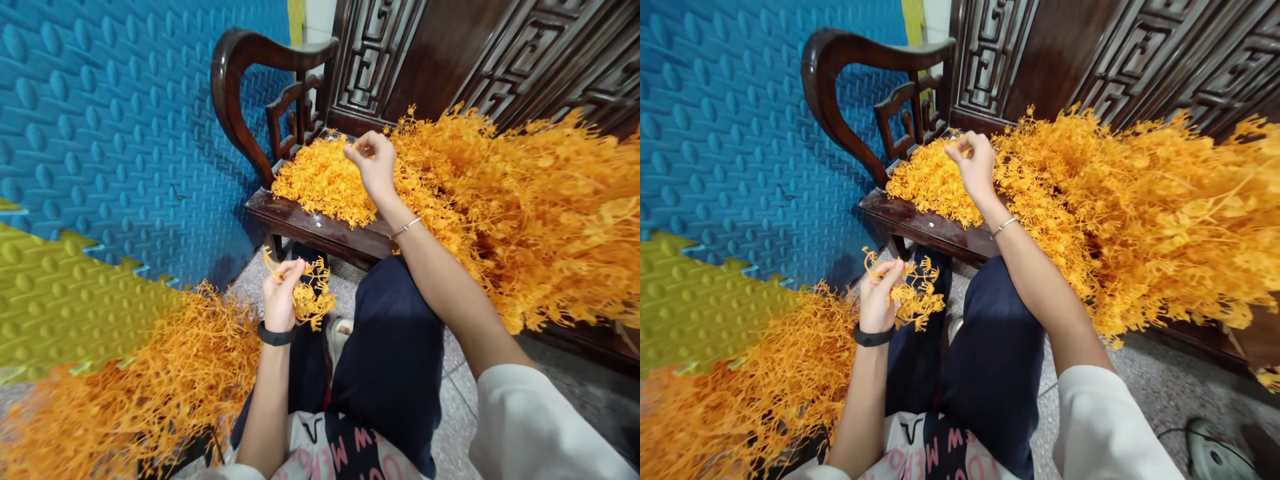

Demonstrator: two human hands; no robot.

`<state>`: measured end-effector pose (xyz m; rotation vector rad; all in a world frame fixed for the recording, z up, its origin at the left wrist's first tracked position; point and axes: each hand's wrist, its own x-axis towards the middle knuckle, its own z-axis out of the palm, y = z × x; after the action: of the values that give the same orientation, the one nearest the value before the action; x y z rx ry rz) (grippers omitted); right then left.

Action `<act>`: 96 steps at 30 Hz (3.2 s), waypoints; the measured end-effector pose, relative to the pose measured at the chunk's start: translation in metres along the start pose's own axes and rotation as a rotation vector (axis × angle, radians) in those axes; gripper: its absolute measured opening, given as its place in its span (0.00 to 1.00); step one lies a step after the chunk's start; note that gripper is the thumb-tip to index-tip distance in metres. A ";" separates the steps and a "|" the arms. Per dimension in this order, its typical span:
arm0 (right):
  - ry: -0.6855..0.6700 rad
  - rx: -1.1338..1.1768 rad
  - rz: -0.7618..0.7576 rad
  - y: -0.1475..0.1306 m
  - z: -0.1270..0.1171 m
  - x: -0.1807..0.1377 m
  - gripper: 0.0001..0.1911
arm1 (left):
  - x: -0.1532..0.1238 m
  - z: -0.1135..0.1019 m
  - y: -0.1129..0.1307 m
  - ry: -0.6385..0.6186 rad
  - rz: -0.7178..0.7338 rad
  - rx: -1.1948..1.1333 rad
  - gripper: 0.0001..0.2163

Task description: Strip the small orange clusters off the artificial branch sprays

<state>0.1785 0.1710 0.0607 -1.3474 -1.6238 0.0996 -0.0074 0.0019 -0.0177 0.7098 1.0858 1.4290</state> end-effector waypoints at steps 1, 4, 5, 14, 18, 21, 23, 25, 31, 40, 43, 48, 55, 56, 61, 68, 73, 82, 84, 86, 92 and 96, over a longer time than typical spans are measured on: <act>-0.002 -0.026 0.012 0.013 0.000 0.007 0.17 | 0.001 0.000 -0.001 -0.008 0.032 0.007 0.07; -0.053 -0.094 0.058 0.042 0.005 0.017 0.21 | 0.005 -0.001 -0.004 -0.040 0.103 0.029 0.06; -0.066 -0.115 0.062 0.049 0.008 0.018 0.22 | 0.006 -0.001 -0.006 -0.053 0.111 0.038 0.06; -0.317 -0.124 -0.083 0.060 0.008 0.012 0.37 | 0.012 -0.002 -0.016 -0.037 0.066 0.015 0.10; -0.378 -0.048 -0.118 0.018 0.002 -0.006 0.34 | 0.017 -0.005 -0.019 0.010 0.039 -0.006 0.11; -0.672 0.159 -0.075 -0.021 -0.004 -0.025 0.26 | 0.019 -0.005 -0.019 0.021 0.025 -0.029 0.11; -0.986 0.302 -0.072 -0.041 -0.006 -0.040 0.21 | 0.019 -0.004 -0.018 0.001 0.019 -0.034 0.10; -1.215 0.345 -0.130 -0.053 -0.005 -0.053 0.17 | 0.018 -0.002 -0.017 -0.027 0.012 -0.023 0.10; -1.185 0.228 -0.202 -0.062 0.007 -0.066 0.04 | 0.015 0.002 -0.015 -0.068 0.060 0.025 0.07; -0.393 0.005 -0.003 -0.026 0.014 -0.017 0.08 | 0.015 -0.003 -0.016 -0.138 0.035 0.119 0.04; -0.198 -0.099 -0.039 -0.006 0.011 -0.005 0.10 | 0.015 0.000 -0.019 -0.128 0.043 0.122 0.04; -0.165 -0.201 -0.075 0.021 0.014 -0.001 0.14 | 0.013 0.006 -0.021 -0.126 0.051 0.138 0.03; -0.161 -0.182 0.001 0.063 0.024 0.011 0.22 | 0.014 0.005 -0.021 -0.136 0.056 0.144 0.04; -0.141 -0.186 0.004 0.065 0.023 0.012 0.22 | 0.015 0.005 -0.021 -0.133 0.057 0.142 0.04; -0.102 -0.180 0.028 0.038 0.008 0.006 0.20 | 0.014 0.004 -0.018 -0.144 0.053 0.113 0.04; -1.081 0.119 -0.138 -0.045 -0.016 -0.050 0.16 | 0.014 -0.001 -0.013 -0.150 0.068 0.055 0.07; -1.314 -0.036 -0.276 -0.060 -0.004 -0.072 0.23 | 0.013 -0.001 -0.010 -0.170 0.077 0.004 0.07; -1.465 0.039 -0.021 -0.038 -0.006 -0.056 0.10 | 0.017 -0.008 -0.010 -0.091 0.069 0.031 0.06; -1.531 0.041 0.015 -0.038 -0.006 -0.057 0.05 | 0.017 -0.008 -0.010 -0.081 0.054 0.069 0.07; -1.553 0.035 -0.012 -0.041 -0.004 -0.059 0.02 | 0.017 -0.008 -0.010 -0.074 0.033 0.090 0.10; -1.261 0.190 -0.194 -0.052 0.009 -0.068 0.02 | 0.015 -0.006 -0.016 -0.114 -0.038 0.198 0.18; -1.184 0.322 -0.231 -0.059 0.023 -0.074 0.05 | 0.014 -0.002 -0.023 -0.118 -0.092 0.244 0.18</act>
<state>0.1139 0.1020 0.0389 -0.8233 -2.5458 1.1386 -0.0016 0.0130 -0.0418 0.8942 1.1961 1.1737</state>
